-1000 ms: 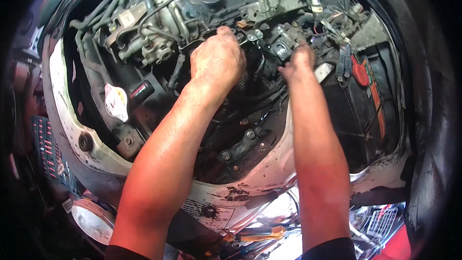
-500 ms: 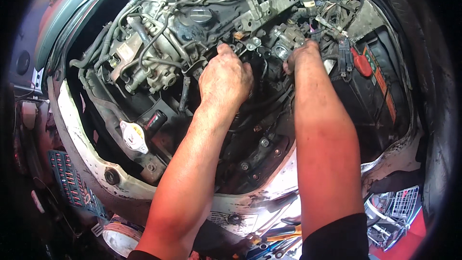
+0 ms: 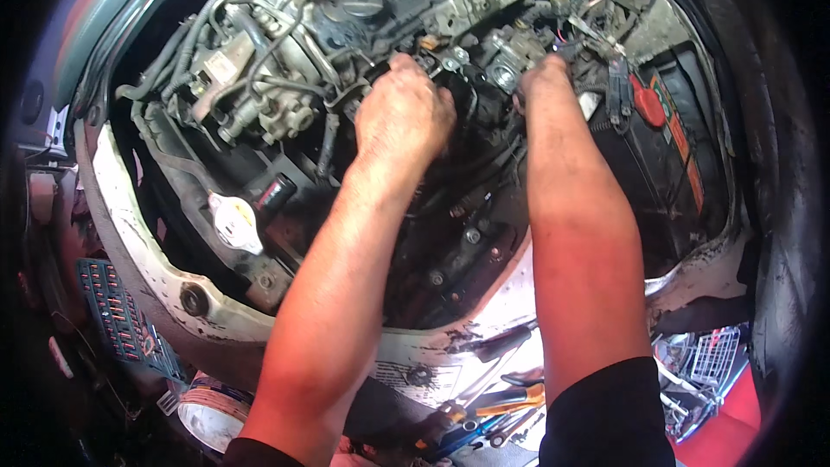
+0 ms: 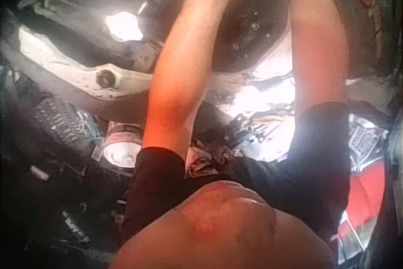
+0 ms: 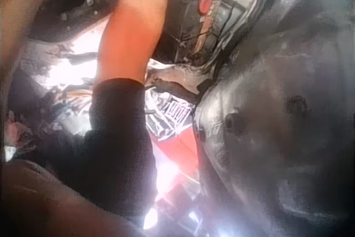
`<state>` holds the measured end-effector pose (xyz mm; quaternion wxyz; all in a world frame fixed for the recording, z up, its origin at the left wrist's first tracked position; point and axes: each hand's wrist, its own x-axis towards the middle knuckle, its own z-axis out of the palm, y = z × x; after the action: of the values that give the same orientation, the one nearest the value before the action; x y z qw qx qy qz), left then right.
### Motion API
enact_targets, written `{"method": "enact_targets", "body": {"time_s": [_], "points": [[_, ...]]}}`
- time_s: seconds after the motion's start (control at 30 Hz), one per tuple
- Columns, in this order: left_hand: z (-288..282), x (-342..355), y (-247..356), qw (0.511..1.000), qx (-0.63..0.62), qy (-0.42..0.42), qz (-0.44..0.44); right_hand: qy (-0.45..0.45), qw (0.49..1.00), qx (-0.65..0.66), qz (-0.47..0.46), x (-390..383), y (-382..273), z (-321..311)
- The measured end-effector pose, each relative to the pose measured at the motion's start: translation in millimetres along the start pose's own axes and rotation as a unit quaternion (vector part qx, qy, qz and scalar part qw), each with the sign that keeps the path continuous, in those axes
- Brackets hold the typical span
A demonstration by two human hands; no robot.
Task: The person works inside an engine bay, picking a socket from a tool set, handling a spark plug or similar component, and using a ratchet to tighten it within the engine.
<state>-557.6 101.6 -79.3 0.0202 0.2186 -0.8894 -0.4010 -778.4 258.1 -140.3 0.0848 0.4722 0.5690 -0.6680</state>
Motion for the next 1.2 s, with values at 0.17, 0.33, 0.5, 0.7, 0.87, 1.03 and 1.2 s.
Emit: {"method": "enact_targets", "body": {"time_s": [0.17, 0.33, 0.5, 0.7, 0.87, 1.03, 1.2], "points": [[5.2, 3.3, -9.0, 0.936, 0.167, 0.218, 0.219, -0.301, 0.92, -0.152, -0.199, -90.7, 15.2, -48.7], [-9.1, 7.2, -2.3, 0.992, 0.085, 0.085, 0.026, -0.328, 0.705, -0.46, -0.429, -203.2, 20.6, -225.3], [-15.6, -4.7, 8.2, 0.985, 0.067, 0.117, 0.104, -0.123, 0.645, -0.525, -0.541, -257.8, 70.0, -379.6], [-20.1, -8.8, 14.4, 0.999, 0.022, 0.024, 0.038, -0.238, 0.522, -0.6, -0.558, -310.6, 194.6, -473.3], [-20.4, -12.1, 15.5, 0.998, 0.028, 0.033, 0.046, -0.232, 0.519, -0.596, -0.567, -305.3, 228.5, -498.9], [-21.5, -15.9, 22.4, 0.999, 0.022, 0.028, 0.018, -0.265, 0.507, -0.562, -0.598, -298.4, 214.5, -509.0], [-17.4, -3.7, 8.9, 0.999, 0.015, 0.03, 0.032, -0.284, 0.503, -0.585, -0.569, -297.5, 210.8, -510.5]]}}
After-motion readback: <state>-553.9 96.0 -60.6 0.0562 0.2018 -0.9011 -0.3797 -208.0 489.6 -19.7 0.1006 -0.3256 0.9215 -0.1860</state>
